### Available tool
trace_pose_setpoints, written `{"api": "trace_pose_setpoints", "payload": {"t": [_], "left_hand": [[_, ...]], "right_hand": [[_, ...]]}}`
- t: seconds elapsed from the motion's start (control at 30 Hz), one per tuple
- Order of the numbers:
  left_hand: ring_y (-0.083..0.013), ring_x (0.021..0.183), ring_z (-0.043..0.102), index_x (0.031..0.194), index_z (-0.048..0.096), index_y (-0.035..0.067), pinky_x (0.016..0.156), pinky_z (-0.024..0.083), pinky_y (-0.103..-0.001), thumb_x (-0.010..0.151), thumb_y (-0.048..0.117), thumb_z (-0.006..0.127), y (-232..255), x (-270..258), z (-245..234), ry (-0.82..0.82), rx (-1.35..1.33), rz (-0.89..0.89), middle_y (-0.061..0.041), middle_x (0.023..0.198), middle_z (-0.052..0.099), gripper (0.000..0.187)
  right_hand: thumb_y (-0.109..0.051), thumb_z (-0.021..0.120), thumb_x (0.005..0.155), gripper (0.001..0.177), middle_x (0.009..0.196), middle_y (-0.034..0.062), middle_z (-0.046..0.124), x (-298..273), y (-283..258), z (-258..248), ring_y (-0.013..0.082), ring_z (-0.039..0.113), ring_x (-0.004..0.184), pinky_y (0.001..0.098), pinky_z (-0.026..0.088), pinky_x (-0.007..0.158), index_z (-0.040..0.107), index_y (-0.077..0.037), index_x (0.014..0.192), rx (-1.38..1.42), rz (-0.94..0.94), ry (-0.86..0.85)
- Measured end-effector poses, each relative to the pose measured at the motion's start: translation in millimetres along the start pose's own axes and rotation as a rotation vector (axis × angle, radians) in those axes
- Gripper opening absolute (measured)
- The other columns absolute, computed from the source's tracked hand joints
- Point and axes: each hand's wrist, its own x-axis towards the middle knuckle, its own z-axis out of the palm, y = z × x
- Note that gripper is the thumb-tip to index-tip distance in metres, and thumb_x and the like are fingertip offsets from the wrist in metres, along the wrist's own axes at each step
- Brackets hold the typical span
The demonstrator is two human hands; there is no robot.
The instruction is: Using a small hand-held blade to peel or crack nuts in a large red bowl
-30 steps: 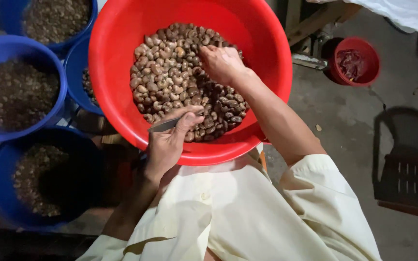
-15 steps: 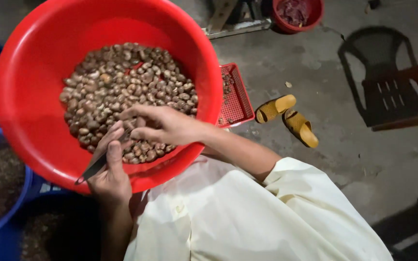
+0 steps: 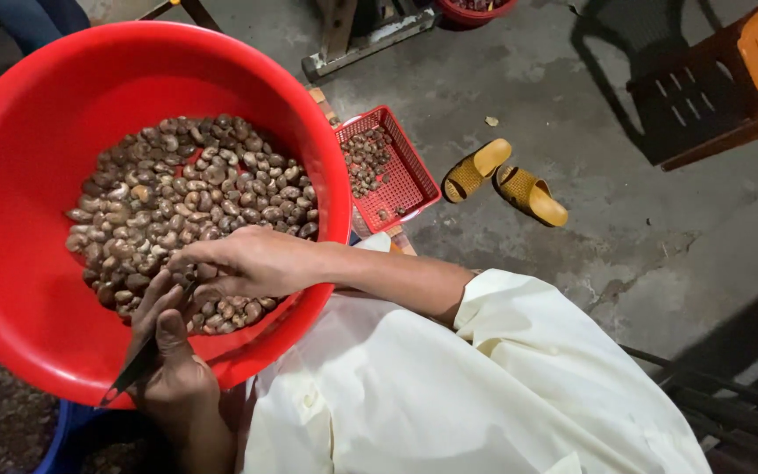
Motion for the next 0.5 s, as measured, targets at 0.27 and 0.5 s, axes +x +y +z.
{"api": "trace_pose_setpoints", "payload": {"t": [0.27,0.5], "left_hand": [[-0.0439,0.124,0.067,0.121,0.059,-0.01,0.091,0.065,-0.043,0.114,0.026,0.054,-14.7,-1.9,1.3,0.143,-0.077,-0.024,-0.033,0.134,0.061,0.037],[-0.0428,0.128,0.065,0.122,0.059,-0.004,0.094,0.066,-0.044,0.111,0.03,0.058,-26.2,-3.6,-4.1,0.15,-0.191,-0.07,-0.031,0.137,0.06,0.036]], "right_hand": [[-0.029,0.061,0.102,0.051,0.095,0.0078,0.07,-2.6,10.5,3.3,0.0301,0.069,0.079,0.039,0.051,0.075,0.042,-0.019,0.149,-0.042,-0.028,-0.021],[-0.035,0.062,0.105,0.049,0.084,0.0025,0.067,-2.9,-0.3,-3.3,0.023,0.063,0.067,0.0355,0.047,0.066,0.046,-0.018,0.148,0.0,-0.052,-0.01]]}}
